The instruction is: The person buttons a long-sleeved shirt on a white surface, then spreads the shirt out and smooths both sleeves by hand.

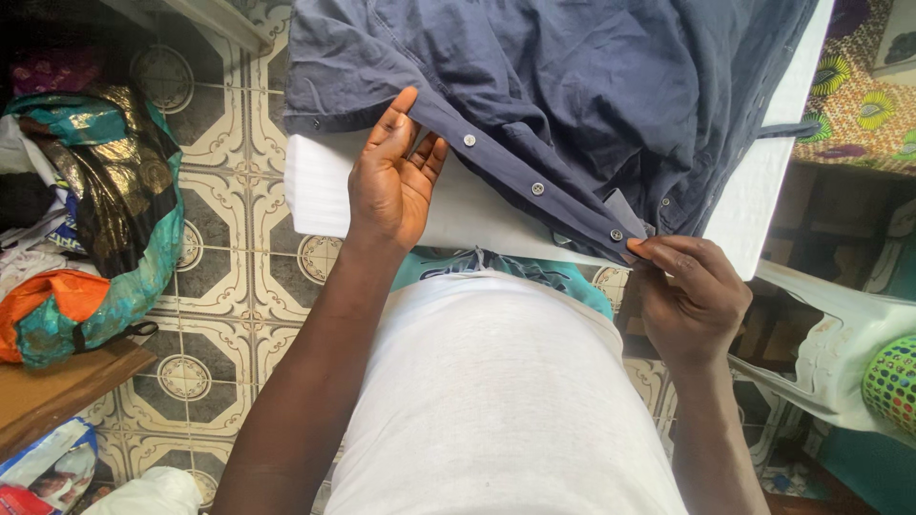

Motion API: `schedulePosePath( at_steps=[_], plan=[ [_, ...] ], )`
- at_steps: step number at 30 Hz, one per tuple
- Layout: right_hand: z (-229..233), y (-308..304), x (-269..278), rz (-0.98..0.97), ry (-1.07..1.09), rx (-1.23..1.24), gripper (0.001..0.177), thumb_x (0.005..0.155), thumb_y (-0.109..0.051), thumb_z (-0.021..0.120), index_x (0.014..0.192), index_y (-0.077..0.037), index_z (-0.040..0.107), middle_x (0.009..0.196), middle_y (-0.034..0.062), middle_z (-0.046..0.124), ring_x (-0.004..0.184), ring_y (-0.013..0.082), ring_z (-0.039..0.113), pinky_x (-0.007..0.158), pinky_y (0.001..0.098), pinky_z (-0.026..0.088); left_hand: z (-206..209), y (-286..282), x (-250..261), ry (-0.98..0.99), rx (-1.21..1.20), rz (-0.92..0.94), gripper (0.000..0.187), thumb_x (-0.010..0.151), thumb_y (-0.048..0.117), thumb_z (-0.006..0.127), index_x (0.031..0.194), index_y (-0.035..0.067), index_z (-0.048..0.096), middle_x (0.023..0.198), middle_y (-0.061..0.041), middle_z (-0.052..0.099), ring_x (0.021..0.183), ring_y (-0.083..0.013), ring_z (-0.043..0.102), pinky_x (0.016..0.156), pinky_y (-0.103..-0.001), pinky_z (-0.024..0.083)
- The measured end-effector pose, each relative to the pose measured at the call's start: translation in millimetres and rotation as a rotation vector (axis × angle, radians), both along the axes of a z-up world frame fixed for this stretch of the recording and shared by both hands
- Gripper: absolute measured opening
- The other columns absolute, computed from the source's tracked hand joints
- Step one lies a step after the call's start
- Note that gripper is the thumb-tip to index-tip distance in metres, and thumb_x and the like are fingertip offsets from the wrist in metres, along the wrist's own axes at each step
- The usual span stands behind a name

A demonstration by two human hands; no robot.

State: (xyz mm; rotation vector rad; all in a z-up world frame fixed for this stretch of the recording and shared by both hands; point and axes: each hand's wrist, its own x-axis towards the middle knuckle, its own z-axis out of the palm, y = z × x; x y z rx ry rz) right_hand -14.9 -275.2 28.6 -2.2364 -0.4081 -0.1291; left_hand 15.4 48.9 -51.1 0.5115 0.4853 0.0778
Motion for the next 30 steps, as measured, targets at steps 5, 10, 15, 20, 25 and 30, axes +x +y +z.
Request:
schedulePosePath(
  at_steps=[5, 10, 15, 20, 25, 30],
  plan=[
    [-6, -5, 1, 0.004, 0.017, 0.009, 0.019, 0.095, 0.012, 0.073, 0.109, -0.002, 0.075, 0.112, 0.0112, 0.073, 0.101, 0.0162, 0.073, 0.080, 0.0234, 0.064, -2, -2, 4, 0.077, 0.132, 0.056, 0.039, 0.106, 0.010, 0.063, 0.143, 0.008, 0.052, 0.117, -0.004, 0.060, 0.105, -0.0159, 0.062, 0.097, -0.034, 0.055],
    [-7, -7, -3, -0.037, 0.055, 0.037, 0.016, 0.099, 0.011, 0.072, 0.110, 0.000, 0.075, 0.113, 0.0118, 0.073, 0.096, 0.0142, 0.074, 0.073, 0.0201, 0.063, 11, 1, 3, 0.069, 0.223, 0.067, 0.049, 0.098, -0.002, 0.065, 0.143, 0.011, 0.052, 0.112, -0.004, 0.061, 0.098, -0.0106, 0.063, 0.090, -0.029, 0.058],
    [-7, -9, -2, -0.030, 0.036, -0.012, 0.016, 0.097, 0.011, 0.074, 0.109, 0.001, 0.075, 0.111, 0.0127, 0.073, 0.100, 0.0161, 0.074, 0.078, 0.0234, 0.063, 12, 2, 4, 0.070, 0.243, 0.081, 0.047, 0.098, -0.003, 0.064, 0.142, 0.006, 0.052, 0.114, -0.006, 0.063, 0.098, -0.0107, 0.065, 0.090, -0.028, 0.058],
    [-9, -11, 0, -0.024, 0.031, -0.037, 0.015, 0.098, 0.012, 0.072, 0.109, 0.001, 0.074, 0.111, 0.0132, 0.073, 0.101, 0.0167, 0.074, 0.079, 0.0230, 0.064, 9, 6, 3, 0.089, 0.258, 0.074, 0.044, 0.099, 0.001, 0.063, 0.141, 0.001, 0.052, 0.114, -0.007, 0.065, 0.098, -0.0110, 0.066, 0.090, -0.028, 0.059],
    [-8, -10, 1, -0.010, 0.029, -0.026, 0.014, 0.098, 0.011, 0.072, 0.108, 0.002, 0.073, 0.112, 0.0137, 0.072, 0.102, 0.0179, 0.074, 0.080, 0.0241, 0.060, 9, 9, 3, 0.077, 0.236, 0.063, 0.038, 0.102, 0.010, 0.061, 0.139, 0.000, 0.057, 0.110, -0.006, 0.064, 0.092, -0.0119, 0.064, 0.089, -0.030, 0.060],
    [-7, -10, 1, -0.017, 0.034, -0.005, 0.015, 0.098, 0.011, 0.072, 0.109, 0.002, 0.074, 0.112, 0.0143, 0.072, 0.101, 0.0181, 0.074, 0.080, 0.0243, 0.060, 11, 11, 2, 0.108, 0.227, 0.078, 0.039, 0.102, 0.012, 0.062, 0.138, -0.002, 0.059, 0.106, -0.006, 0.066, 0.092, -0.0121, 0.065, 0.088, -0.029, 0.060]
  ],
)
